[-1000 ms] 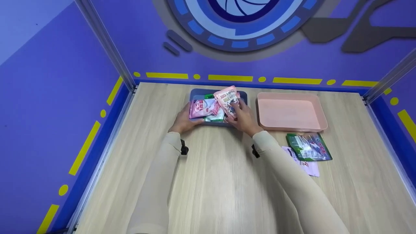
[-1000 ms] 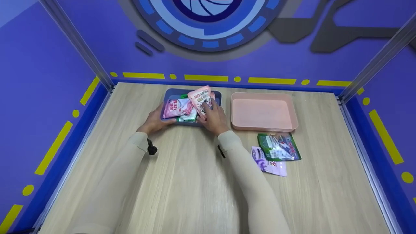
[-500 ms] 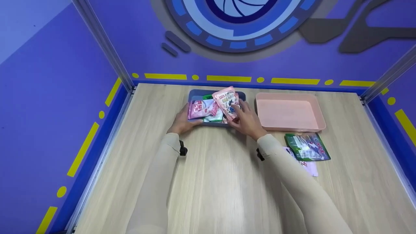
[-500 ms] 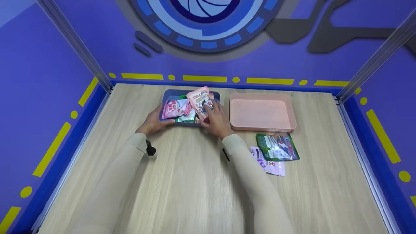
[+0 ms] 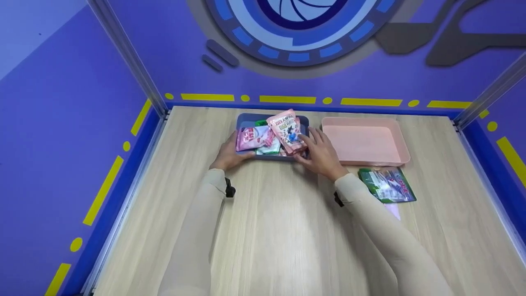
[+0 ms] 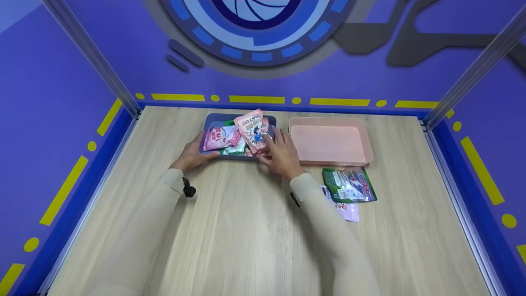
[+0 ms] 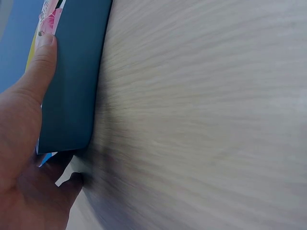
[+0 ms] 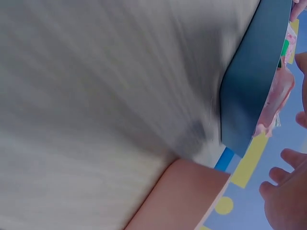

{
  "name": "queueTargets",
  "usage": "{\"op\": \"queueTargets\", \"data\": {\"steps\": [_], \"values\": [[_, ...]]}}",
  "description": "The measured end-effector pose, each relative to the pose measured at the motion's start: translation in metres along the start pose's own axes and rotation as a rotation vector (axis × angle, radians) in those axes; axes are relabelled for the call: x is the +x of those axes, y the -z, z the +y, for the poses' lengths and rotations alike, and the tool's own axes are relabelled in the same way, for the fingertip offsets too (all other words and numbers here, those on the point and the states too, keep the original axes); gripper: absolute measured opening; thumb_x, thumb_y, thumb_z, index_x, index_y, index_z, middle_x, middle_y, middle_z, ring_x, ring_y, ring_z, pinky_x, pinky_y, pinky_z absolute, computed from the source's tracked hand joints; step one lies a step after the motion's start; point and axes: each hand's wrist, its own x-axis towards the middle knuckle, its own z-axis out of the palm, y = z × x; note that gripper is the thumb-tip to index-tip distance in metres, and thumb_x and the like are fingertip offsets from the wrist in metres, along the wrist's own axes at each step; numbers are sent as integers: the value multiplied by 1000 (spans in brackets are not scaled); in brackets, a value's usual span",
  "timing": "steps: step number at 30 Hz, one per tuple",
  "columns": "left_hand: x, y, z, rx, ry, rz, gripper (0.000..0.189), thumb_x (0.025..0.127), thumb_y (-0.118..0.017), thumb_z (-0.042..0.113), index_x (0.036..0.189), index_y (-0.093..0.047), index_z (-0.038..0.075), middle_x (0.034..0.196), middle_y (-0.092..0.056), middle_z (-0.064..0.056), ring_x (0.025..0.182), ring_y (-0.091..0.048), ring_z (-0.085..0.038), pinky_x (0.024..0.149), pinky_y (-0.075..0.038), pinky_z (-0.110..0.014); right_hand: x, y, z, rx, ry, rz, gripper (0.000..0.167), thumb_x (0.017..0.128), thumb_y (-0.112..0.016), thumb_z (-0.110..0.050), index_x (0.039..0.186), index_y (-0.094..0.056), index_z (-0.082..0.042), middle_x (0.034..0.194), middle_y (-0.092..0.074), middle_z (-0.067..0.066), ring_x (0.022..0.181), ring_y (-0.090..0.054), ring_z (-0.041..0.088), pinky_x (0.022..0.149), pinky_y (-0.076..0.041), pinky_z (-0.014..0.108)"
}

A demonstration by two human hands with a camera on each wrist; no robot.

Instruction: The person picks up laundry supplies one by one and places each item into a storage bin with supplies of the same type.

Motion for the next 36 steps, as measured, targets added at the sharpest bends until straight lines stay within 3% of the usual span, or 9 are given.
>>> {"op": "queueTargets", "data": {"steps": [7, 12, 18, 28, 36], "values": [[-3, 1, 2, 9, 22, -14, 118, 85, -83, 47, 166, -6, 8, 171, -17, -14, 156, -16, -32, 126, -18, -44, -16, 5, 12, -26, -19, 31, 76, 90, -71, -56, 151, -51, -15, 165, -28, 20, 152, -18, 45, 123, -18, 60], [-3, 1, 2, -16, 57, -14, 119, 84, -83, 47, 166, -5, 10, 171, -15, -13, 157, -15, -32, 126, -17, -44, -28, 11, 23, -31, -16, 82, 74, 89, -73, -53, 149, -53, -14, 163, -31, 22, 149, -23, 49, 120, -21, 65], [-2, 0, 1, -18, 52, -13, 119, 84, -83, 48, 166, -6, 11, 171, -16, -12, 157, -15, -31, 126, -17, -45, -45, 19, 37, -14, -25, 136, 74, 87, -78, -48, 148, -53, -14, 161, -34, 23, 147, -26, 51, 119, -20, 67], [1, -2, 1, -18, 71, -30, 119, 83, -83, 49, 166, -5, 13, 171, -17, -10, 157, -16, -29, 126, -17, -44, -69, 28, 60, -18, -85, 135, 77, 85, -79, -48, 150, -51, -17, 162, -32, 22, 148, -23, 51, 120, -17, 65], [0, 2, 5, 25, 27, -29, 117, 84, -84, 46, 165, -7, 9, 171, -15, -13, 157, -16, -30, 126, -17, -44, -86, 36, 69, -34, -133, 90, 79, 86, -78, -49, 153, -47, -18, 164, -29, 21, 149, -20, 50, 121, -15, 65]]}}
